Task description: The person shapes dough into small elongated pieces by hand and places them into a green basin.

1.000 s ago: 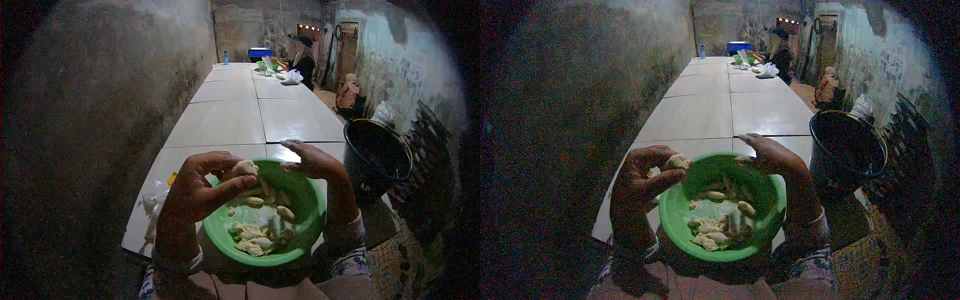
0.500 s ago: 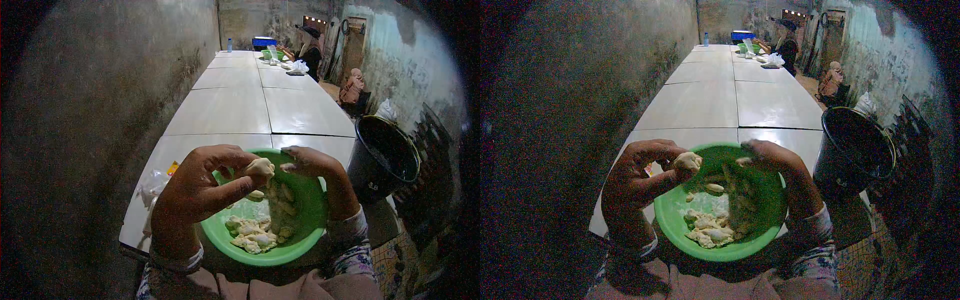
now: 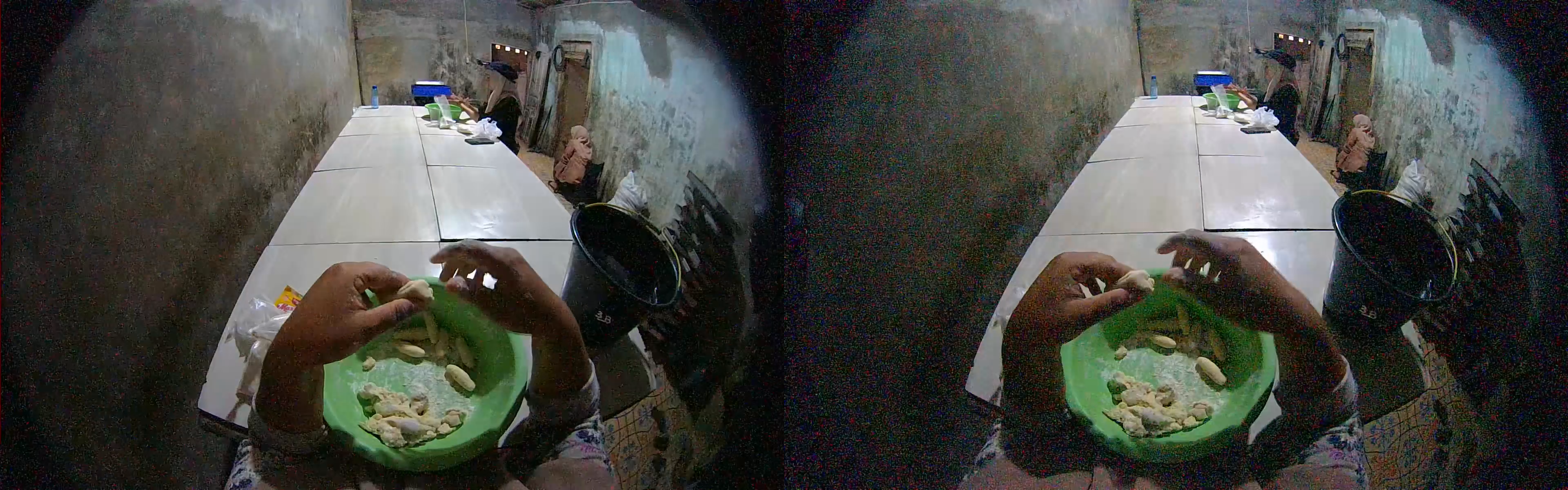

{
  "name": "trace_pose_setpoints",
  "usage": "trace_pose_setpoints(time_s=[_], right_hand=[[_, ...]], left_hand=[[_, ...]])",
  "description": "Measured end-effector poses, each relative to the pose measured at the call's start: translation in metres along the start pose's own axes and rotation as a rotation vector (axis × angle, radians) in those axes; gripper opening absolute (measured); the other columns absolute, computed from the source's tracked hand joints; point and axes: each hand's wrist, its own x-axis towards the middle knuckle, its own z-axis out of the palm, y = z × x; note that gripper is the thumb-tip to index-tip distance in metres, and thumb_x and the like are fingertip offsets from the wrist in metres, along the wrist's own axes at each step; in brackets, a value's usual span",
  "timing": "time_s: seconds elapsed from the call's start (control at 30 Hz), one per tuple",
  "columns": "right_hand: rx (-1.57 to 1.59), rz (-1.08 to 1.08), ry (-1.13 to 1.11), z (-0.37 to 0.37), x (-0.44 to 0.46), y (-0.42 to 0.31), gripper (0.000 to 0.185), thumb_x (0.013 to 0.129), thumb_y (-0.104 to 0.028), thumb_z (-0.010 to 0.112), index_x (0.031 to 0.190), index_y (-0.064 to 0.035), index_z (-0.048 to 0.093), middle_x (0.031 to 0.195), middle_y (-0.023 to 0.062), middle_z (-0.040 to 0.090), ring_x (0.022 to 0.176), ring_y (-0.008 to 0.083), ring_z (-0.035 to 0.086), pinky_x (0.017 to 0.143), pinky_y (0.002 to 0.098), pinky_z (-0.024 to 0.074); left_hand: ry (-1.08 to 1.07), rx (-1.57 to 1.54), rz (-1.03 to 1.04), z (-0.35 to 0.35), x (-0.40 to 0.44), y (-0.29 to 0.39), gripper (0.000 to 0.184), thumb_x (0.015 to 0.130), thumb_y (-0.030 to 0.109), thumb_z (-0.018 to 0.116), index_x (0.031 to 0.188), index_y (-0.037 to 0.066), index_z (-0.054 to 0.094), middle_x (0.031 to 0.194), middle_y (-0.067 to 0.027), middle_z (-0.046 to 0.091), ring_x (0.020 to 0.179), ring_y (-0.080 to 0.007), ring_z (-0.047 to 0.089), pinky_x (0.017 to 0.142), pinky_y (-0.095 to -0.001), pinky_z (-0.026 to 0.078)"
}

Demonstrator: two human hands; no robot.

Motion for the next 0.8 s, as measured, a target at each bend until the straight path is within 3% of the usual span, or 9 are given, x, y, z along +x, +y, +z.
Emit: trace_pose_setpoints(time_s=[0.07,0.17,0.27,0.4,0.43,0.53,0.63,0.73,0.8], right_hand=[[0.102,0.023,0.022,0.011,-0.004,-0.013,0.022,0.083,-0.015,0.065,0.101,-0.0041,0.06,0.088,0.0106,0.064,0.08,0.0212,0.062,0.074,0.0324,0.05],[0.131,-0.202,0.107,0.025,-0.004,-0.01,0.018,0.081,-0.005,0.064,0.099,-0.0013,0.062,0.083,0.0112,0.065,0.074,0.0203,0.064,0.067,0.032,0.051],[-0.14,-0.194,0.247,0.02,0.0,-0.005,0.013,0.081,-0.004,0.063,0.093,-0.0008,0.064,0.08,0.0116,0.065,0.074,0.0203,0.065,0.068,0.0316,0.0511],[0.112,-0.011,0.239,0.014,0.0,-0.012,0.013,0.086,-0.009,0.062,0.094,0.0002,0.065,0.079,0.0082,0.064,0.074,0.0158,0.063,0.068,0.029,0.0512],[0.071,-0.141,0.236,0.013,0.002,-0.002,0.015,0.087,-0.013,0.062,0.094,0.0004,0.065,0.08,0.0073,0.064,0.072,0.0135,0.062,0.066,0.0279,0.0513],[0.235,-0.032,0.244,0.017,0.0,-0.006,0.013,0.08,-0.01,0.064,0.092,-0.0052,0.065,0.085,0.0108,0.067,0.078,0.0202,0.067,0.071,0.0295,0.0515],[-0.007,-0.025,0.103,0.007,-0.001,-0.014,0.023,0.087,-0.021,0.063,0.098,-0.0006,0.064,0.086,0.0085,0.065,0.078,0.0125,0.06,0.071,0.0275,0.0502],[0.094,0.116,0.07,0.007,-0.001,-0.014,0.024,0.087,-0.022,0.064,0.101,-0.003,0.064,0.087,0.0096,0.065,0.081,0.0156,0.061,0.074,0.0295,0.0496],[0.198,-0.004,0.096,0.011,-0.002,0.001,0.025,0.085,-0.02,0.066,0.104,-0.0044,0.064,0.088,0.0099,0.065,0.083,0.0175,0.062,0.074,0.0304,0.0495]], left_hand=[[0.033,0.025,-0.02,0.004,0.002,-0.006,0.031,0.081,0.023,0.068,0.099,-0.003,0.066,0.086,-0.016,0.067,0.075,-0.0181,0.063,0.071,-0.0335,0.05],[0.071,0.121,0.034,0.009,0.002,-0.011,0.028,0.075,0.018,0.071,0.1,0.006,0.068,0.088,-0.0059,0.068,0.071,-0.0118,0.058,0.064,-0.0266,0.045],[0.107,-0.071,0.101,0.012,0.002,0.005,0.033,0.077,0.008,0.069,0.108,0.0,0.064,0.093,-0.0123,0.067,0.076,-0.0152,0.062,0.069,-0.0294,0.051],[0.05,-0.174,0.04,0.01,0.001,-0.003,0.029,0.08,0.004,0.064,0.109,-0.001,0.063,0.093,-0.0117,0.067,0.081,-0.014,0.063,0.074,-0.0292,0.053],[0.055,-0.143,0.019,0.01,0.001,-0.002,0.027,0.08,0.003,0.062,0.107,-0.004,0.062,0.092,-0.0126,0.067,0.079,-0.0134,0.063,0.074,-0.0291,0.053],[0.043,-0.075,0.046,0.012,0.003,0.0,0.027,0.081,0.004,0.063,0.106,-0.006,0.062,0.092,-0.0125,0.067,0.079,-0.0135,0.063,0.074,-0.0292,0.053],[0.021,-0.156,0.01,0.014,0.002,0.004,0.027,0.08,0.002,0.061,0.105,-0.005,0.062,0.092,-0.0114,0.067,0.081,-0.0135,0.063,0.075,-0.0293,0.053],[-0.006,-0.215,0.088,0.015,0.002,-0.006,0.025,0.081,0.004,0.06,0.105,-0.005,0.062,0.093,-0.0109,0.067,0.082,-0.0133,0.062,0.076,-0.0291,0.052],[0.002,-0.222,0.052,0.016,0.003,-0.004,0.025,0.082,0.005,0.061,0.105,-0.005,0.062,0.093,-0.0109,0.067,0.084,-0.013,0.062,0.077,-0.0291,0.052]])
